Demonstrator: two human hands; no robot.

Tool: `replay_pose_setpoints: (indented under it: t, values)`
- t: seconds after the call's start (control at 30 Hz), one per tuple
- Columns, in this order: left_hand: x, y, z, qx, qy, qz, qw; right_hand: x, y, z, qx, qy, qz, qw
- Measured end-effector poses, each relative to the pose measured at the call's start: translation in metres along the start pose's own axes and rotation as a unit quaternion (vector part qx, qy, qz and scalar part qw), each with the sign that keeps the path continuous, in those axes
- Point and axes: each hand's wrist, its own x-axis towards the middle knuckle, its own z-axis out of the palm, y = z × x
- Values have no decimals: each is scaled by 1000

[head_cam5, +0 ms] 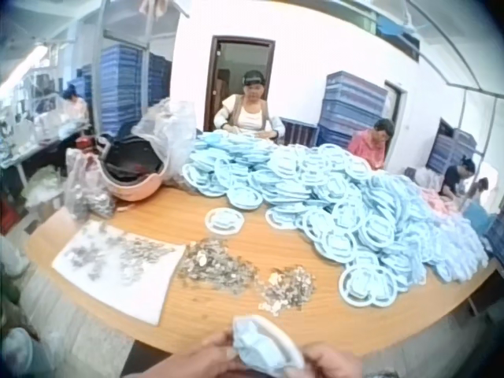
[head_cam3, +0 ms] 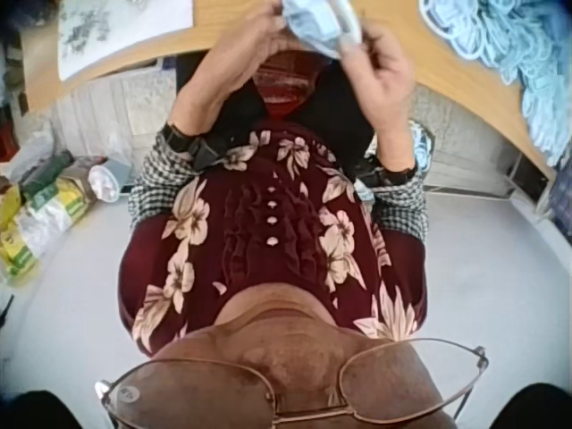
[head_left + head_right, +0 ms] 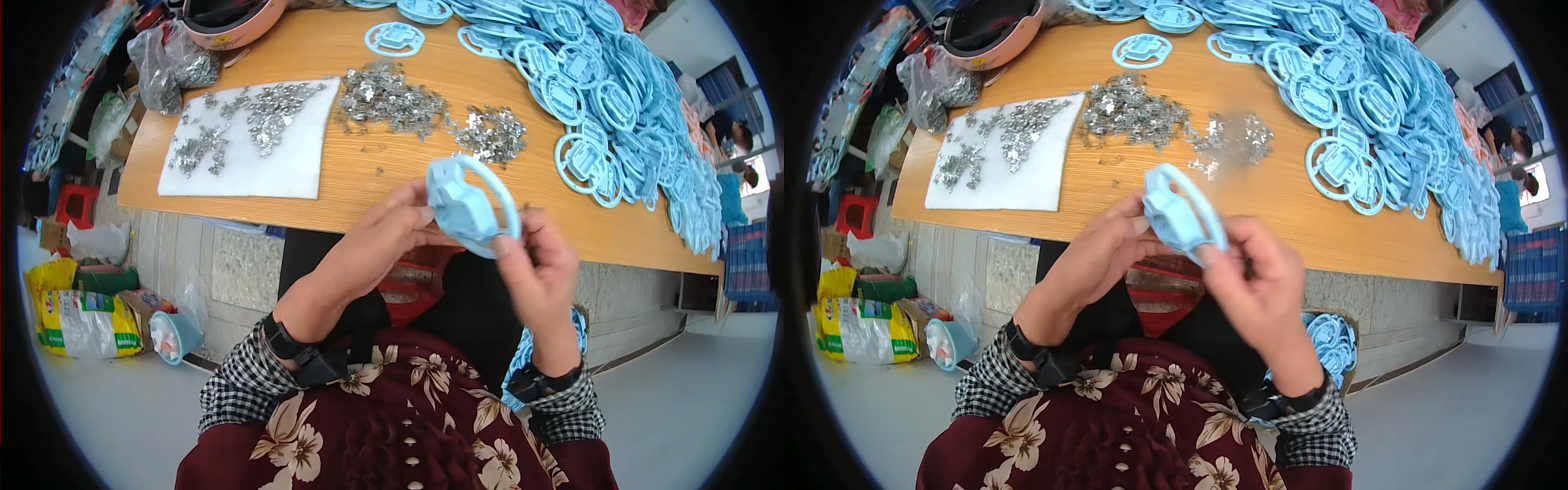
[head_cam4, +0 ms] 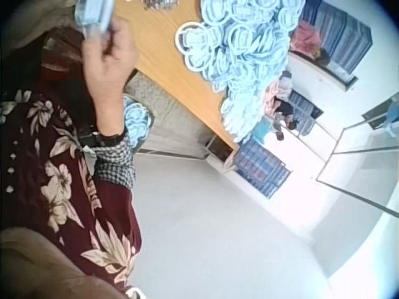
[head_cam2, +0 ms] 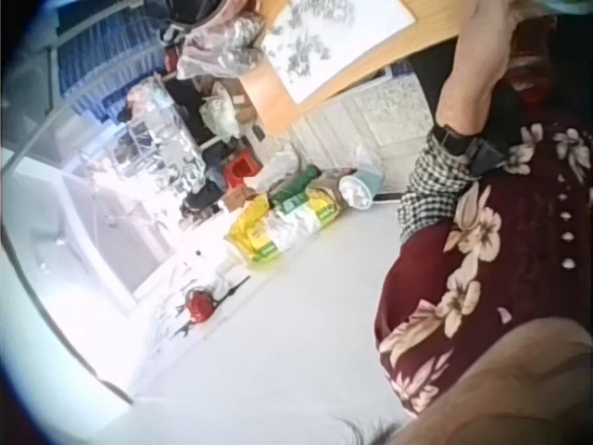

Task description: The recorder manually assembles metal clips into circular blue plastic frames.

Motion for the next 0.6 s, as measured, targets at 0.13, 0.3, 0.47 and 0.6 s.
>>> replay_pose_setpoints:
  t: [0.13,0.3,0.47,0.6]
  values:
    - [-16,12,-6,316,-18,111,942,3,9,-12,146,-130,107,975]
    - [-32,17,-25,302,45,31,952,22,9,11,146,-114,149,971]
    - [-49,15,-45,239,108,29,965,63,32,51,-154,-64,13,986]
    - [-54,25,-46,292,111,37,949,90,29,83,-268,-75,-87,956]
